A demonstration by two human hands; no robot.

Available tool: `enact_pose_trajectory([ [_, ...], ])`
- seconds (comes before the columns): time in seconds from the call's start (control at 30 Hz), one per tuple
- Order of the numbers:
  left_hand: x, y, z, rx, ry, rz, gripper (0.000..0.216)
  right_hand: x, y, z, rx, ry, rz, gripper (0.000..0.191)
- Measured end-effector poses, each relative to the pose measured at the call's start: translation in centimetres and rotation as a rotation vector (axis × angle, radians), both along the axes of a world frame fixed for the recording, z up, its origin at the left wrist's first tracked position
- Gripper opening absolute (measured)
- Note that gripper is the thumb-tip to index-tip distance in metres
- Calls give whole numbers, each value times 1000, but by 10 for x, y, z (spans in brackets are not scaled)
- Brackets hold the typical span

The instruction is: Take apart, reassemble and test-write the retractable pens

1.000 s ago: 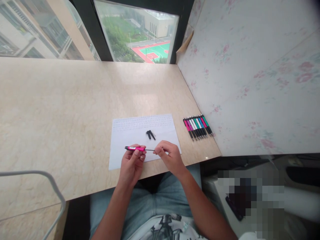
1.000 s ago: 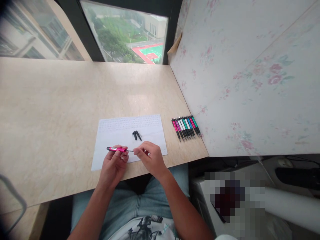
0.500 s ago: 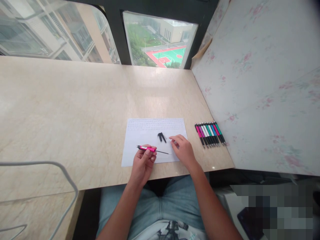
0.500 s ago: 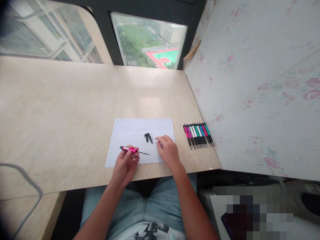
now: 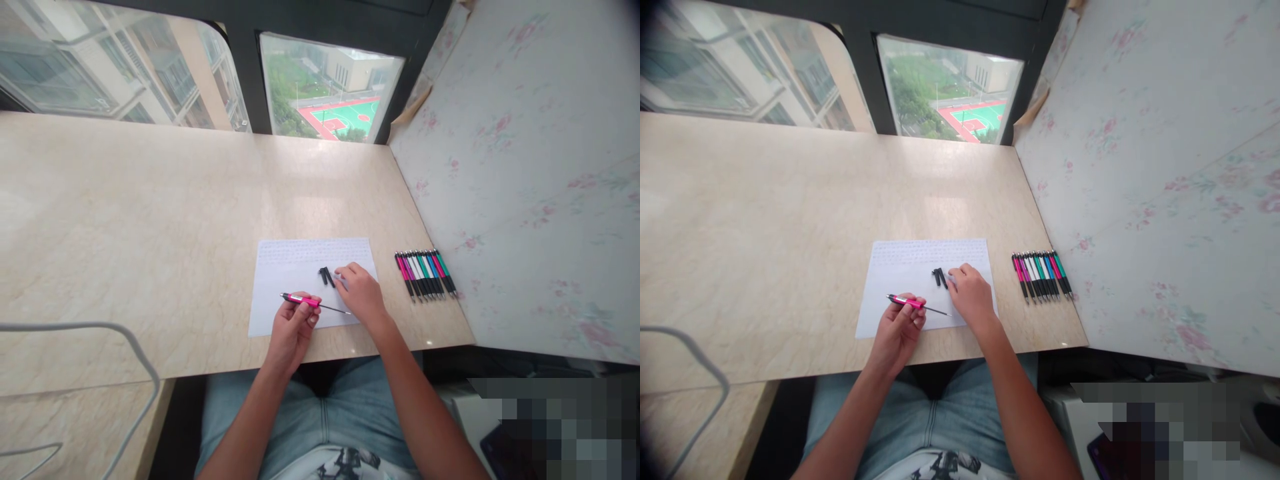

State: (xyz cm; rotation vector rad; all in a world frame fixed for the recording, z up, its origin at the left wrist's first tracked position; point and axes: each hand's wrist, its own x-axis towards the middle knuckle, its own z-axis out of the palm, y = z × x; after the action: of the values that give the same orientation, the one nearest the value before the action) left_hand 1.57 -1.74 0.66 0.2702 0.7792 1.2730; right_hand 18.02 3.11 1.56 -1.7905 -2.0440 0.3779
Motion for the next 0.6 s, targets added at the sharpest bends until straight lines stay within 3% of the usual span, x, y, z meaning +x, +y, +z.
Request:
enact_pose_trajectory([
  [0.17,0,-1,0,7,15,2,22,-5,3,-5,22,24,-56,11],
  [0.27,0,-1,0,9,13,9,22,2,-2,-4,53,149,-80,14],
  [0.47,1,-2,-1,16,27,9,19,29,-42,12,-87,645,-127,15],
  [0.6,1,-2,-1,16,52,15,19,38,-66,26,-55,691,-82,13],
])
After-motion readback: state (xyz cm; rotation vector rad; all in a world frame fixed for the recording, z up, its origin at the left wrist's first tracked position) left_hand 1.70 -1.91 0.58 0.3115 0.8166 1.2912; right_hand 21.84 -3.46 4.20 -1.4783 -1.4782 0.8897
